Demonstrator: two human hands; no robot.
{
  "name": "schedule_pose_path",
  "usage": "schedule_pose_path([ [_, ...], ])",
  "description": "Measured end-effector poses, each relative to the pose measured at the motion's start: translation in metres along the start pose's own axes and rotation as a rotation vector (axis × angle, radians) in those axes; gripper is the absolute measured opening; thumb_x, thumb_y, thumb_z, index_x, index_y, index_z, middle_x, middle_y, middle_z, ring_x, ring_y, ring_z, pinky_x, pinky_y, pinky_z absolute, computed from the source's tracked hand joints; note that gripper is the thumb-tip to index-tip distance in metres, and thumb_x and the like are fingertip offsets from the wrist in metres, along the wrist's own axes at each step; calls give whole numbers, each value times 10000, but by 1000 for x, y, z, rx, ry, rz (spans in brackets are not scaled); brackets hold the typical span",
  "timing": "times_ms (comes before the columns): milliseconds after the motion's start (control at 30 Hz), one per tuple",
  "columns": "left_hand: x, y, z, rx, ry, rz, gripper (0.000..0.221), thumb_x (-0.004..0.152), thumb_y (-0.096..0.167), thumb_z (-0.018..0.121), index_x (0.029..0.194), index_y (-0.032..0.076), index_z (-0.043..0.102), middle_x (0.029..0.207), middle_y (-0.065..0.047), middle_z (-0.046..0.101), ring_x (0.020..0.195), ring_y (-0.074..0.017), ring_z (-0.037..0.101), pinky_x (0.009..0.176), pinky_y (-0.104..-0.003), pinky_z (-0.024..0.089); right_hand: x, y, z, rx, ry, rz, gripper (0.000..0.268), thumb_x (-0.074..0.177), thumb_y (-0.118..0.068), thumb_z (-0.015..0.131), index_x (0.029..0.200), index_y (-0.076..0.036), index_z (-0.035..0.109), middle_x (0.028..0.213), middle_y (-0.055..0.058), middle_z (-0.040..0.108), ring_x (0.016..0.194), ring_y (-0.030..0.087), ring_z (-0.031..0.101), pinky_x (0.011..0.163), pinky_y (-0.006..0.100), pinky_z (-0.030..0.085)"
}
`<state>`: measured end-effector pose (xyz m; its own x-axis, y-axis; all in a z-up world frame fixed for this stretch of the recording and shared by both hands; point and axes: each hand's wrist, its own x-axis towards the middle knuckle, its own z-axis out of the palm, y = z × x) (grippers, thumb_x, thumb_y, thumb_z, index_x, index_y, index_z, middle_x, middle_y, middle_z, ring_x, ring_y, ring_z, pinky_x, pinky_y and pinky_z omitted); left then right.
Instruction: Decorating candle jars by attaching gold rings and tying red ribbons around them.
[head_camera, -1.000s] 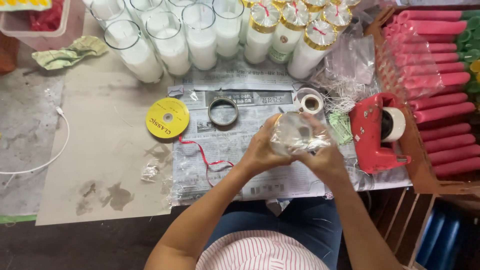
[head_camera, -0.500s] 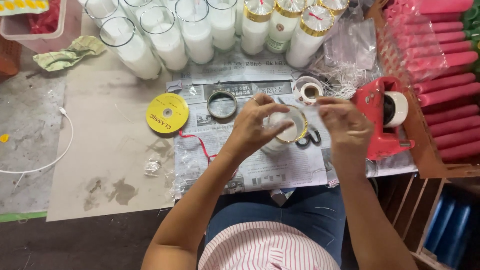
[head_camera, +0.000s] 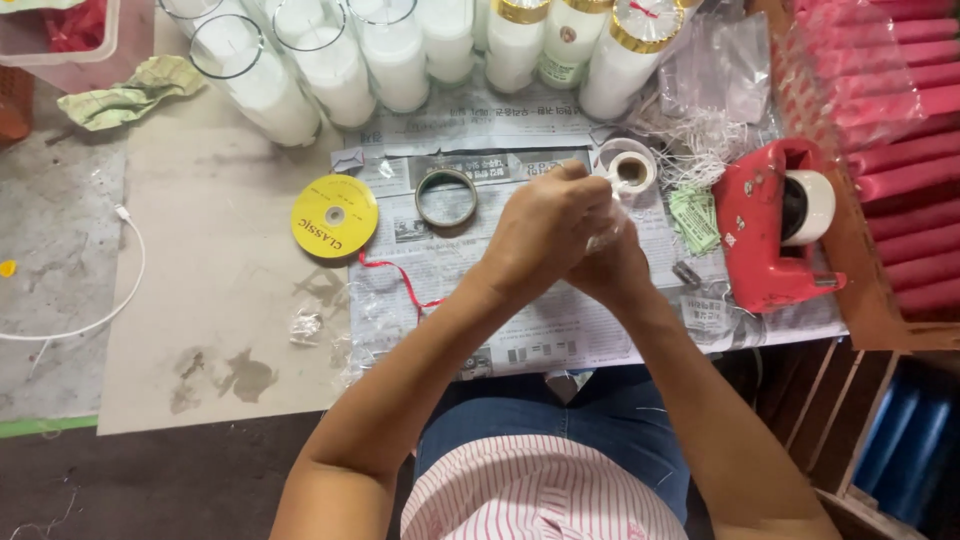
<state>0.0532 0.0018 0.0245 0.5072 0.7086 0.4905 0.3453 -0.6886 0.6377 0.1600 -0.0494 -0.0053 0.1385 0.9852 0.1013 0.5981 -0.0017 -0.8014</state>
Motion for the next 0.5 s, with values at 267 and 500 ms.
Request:
schedule_pose_path([
  [267,-11,-4,0,-70,-1,48,73,883,172,710,901,217,655,901,-67,635,733,-406,675,628,-495,572,4,-20,6,-8,143,-133,482,774,-344,818,1111,-45,646,1011,152,679,998,341,688,884,457,543],
  [500,-27,29,-70,-368,1,-95,548,824,130,855,1307,116,597,1238,-140,620,683,-244,681,595,-333,581,-3,-12,-61,290,-321,-182,1080,699,-337,930,1567,-26,366,1587,246,435,1450,410,432,1194,529,349],
])
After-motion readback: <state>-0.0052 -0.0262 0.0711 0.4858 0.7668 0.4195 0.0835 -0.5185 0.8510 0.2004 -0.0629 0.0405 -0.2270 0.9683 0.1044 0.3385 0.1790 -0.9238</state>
